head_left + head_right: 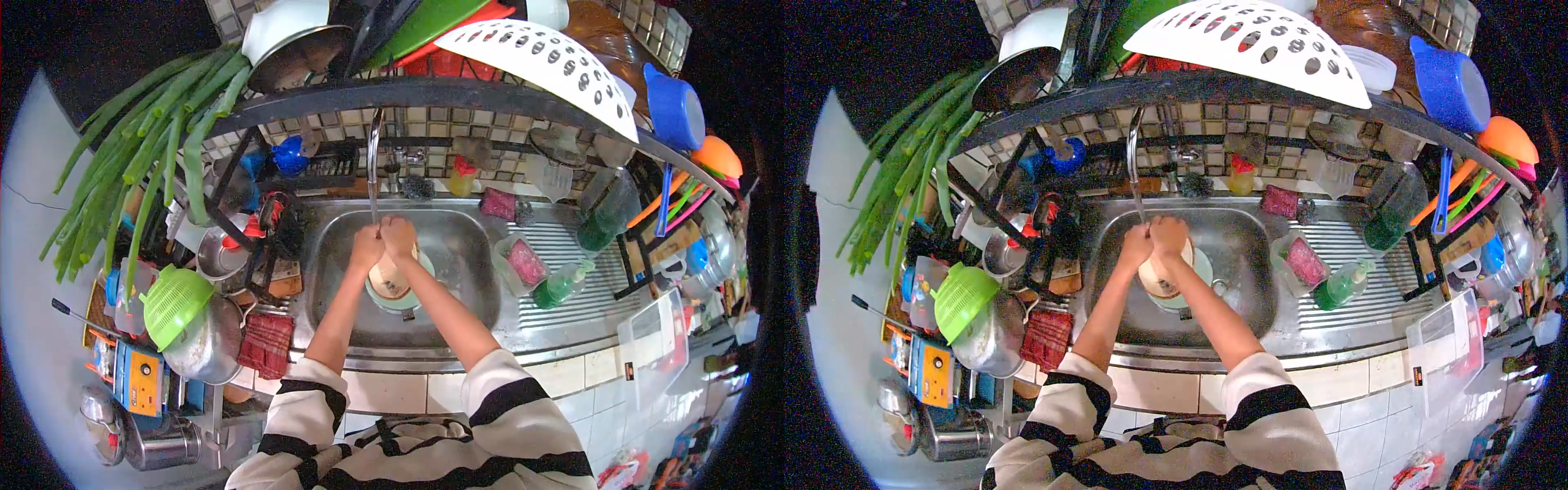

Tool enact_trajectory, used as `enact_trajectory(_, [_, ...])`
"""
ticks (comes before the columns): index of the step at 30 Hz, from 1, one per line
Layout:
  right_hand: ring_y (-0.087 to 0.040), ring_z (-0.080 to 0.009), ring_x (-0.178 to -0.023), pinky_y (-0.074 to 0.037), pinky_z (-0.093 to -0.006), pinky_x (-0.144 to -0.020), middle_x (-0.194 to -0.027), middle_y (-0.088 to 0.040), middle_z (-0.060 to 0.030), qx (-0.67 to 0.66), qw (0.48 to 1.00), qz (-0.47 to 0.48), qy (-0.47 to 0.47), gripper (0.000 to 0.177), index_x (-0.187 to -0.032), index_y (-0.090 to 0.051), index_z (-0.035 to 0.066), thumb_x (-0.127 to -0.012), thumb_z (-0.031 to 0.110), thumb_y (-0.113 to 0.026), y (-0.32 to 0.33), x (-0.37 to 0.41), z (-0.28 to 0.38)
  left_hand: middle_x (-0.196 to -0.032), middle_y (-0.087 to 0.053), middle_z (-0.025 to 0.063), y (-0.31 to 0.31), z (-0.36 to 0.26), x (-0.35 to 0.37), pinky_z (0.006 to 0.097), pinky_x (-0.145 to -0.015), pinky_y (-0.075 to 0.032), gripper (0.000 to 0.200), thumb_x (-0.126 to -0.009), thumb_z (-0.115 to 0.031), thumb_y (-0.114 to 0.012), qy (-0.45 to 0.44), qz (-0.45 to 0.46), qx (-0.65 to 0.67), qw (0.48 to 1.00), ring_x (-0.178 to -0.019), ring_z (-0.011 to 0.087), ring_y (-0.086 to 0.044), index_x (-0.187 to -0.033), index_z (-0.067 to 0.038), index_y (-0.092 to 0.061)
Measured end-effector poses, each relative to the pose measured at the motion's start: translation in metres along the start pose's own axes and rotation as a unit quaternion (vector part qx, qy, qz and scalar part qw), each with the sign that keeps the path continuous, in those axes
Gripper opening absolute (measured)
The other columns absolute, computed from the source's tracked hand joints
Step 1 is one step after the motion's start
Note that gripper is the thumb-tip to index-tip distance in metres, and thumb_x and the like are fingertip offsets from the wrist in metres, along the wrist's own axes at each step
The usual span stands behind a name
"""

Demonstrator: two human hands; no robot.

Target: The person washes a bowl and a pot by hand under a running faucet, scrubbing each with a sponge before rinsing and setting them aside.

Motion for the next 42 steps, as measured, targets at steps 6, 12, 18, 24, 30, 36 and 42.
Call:
enact_trajectory(6, [-0.052, -0.0361, -0.085, -0.036, -0.0422, -0.084, -0.087, -0.057, -0.0185, -0.056, 0.998, -0.023, -0.006, 0.028, -0.086, -0.056, 0.0, -0.082, 0.023, -0.04, 0.002, 0.005, -0.001, -0.085, -0.057, 0.0243, 0.019, -0.008, 0.01, 0.042, -0.073, -0.045, 0.024, -0.076, -0.016, -0.049, -0.002, -0.059, 0.052, 0.997, -0.085, 0.04, -0.054, -0.095, -0.004, -0.059])
enact_trajectory(12, [-0.016, -0.0355, -0.127, -0.014, -0.0391, -0.104, -0.135, -0.02, -0.0243, -0.074, 0.995, 0.063, -0.011, 0.058, -0.132, -0.021, 0.0, -0.085, 0.029, -0.04, -0.078, 0.034, -0.023, -0.09, -0.058, 0.023, 0.016, 0.012, 0.01, 0.0413, -0.077, -0.044, 0.026, -0.081, -0.013, -0.045, 0.041, -0.169, 0.055, 0.983, -0.088, 0.0381, -0.055, -0.104, -0.005, -0.057])
enact_trajectory(18, [-0.002, -0.0326, -0.13, -0.007, -0.054, -0.101, -0.141, -0.007, -0.0168, 0.159, 0.966, 0.201, 0.042, 0.058, -0.135, -0.017, 0.006, -0.086, 0.033, -0.034, -0.063, 0.043, -0.03, -0.096, -0.061, 0.0162, 0.02, 0.036, 0.023, 0.0332, -0.078, -0.044, 0.025, -0.083, -0.01, -0.048, 0.096, -0.228, 0.089, 0.965, -0.091, 0.028, -0.058, -0.105, -0.003, -0.057])
enact_trajectory(24, [-0.054, -0.0298, -0.097, -0.042, -0.0372, -0.082, -0.104, -0.055, -0.0194, -0.056, 0.918, 0.316, 0.235, 0.044, -0.116, -0.045, 0.005, -0.087, 0.038, -0.038, -0.068, 0.069, -0.02, -0.094, -0.059, 0.009, -0.014, 0.115, 0.023, 0.0365, -0.075, -0.046, 0.022, -0.087, -0.016, -0.044, 0.197, -0.18, 0.46, 0.847, -0.086, 0.0271, -0.058, -0.104, -0.008, -0.054])
enact_trajectory(30, [-0.06, -0.025, -0.068, -0.047, -0.036, -0.06, -0.07, -0.06, -0.0085, 0.051, 0.936, 0.089, 0.336, 0.028, -0.077, -0.058, 0.01, -0.075, 0.038, -0.058, 0.024, 0.066, 0.018, -0.124, -0.039, 0.0199, -0.011, 0.113, 0.037, 0.063, -0.084, -0.033, 0.041, -0.082, -0.024, -0.031, 0.438, 0.066, 0.505, 0.741, -0.109, 0.0416, -0.042, -0.118, -0.006, -0.04])
enact_trajectory(36, [-0.056, -0.0201, -0.05, -0.044, -0.0308, -0.049, -0.051, -0.054, -0.0038, 0.005, 0.914, -0.11, 0.39, 0.031, -0.052, -0.051, 0.011, -0.071, 0.034, -0.061, 0.052, 0.041, 0.056, -0.121, -0.041, 0.0207, -0.022, 0.1, 0.029, 0.0565, -0.088, -0.035, 0.042, -0.085, -0.03, -0.033, 0.445, 0.142, 0.564, 0.681, -0.111, 0.0375, -0.04, -0.12, -0.007, -0.04])
enact_trajectory(42, [-0.054, -0.0188, -0.048, -0.041, -0.0324, -0.049, -0.049, -0.051, -0.0028, 0.126, 0.9, -0.073, 0.41, 0.026, -0.051, -0.051, 0.011, -0.074, 0.023, -0.057, 0.035, 0.016, 0.07, -0.121, -0.04, 0.0192, -0.05, 0.088, 0.045, 0.0547, -0.087, -0.036, 0.043, -0.086, -0.034, -0.03, 0.396, 0.102, 0.74, 0.534, -0.11, 0.0369, -0.04, -0.118, -0.008, -0.041])
Point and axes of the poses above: each hand's wrist, its own x-axis away from the middle knuckle, its own y-axis out of the back of the hand, z = x × y, the point moved 6 cm from there along -x, towards the middle knuckle
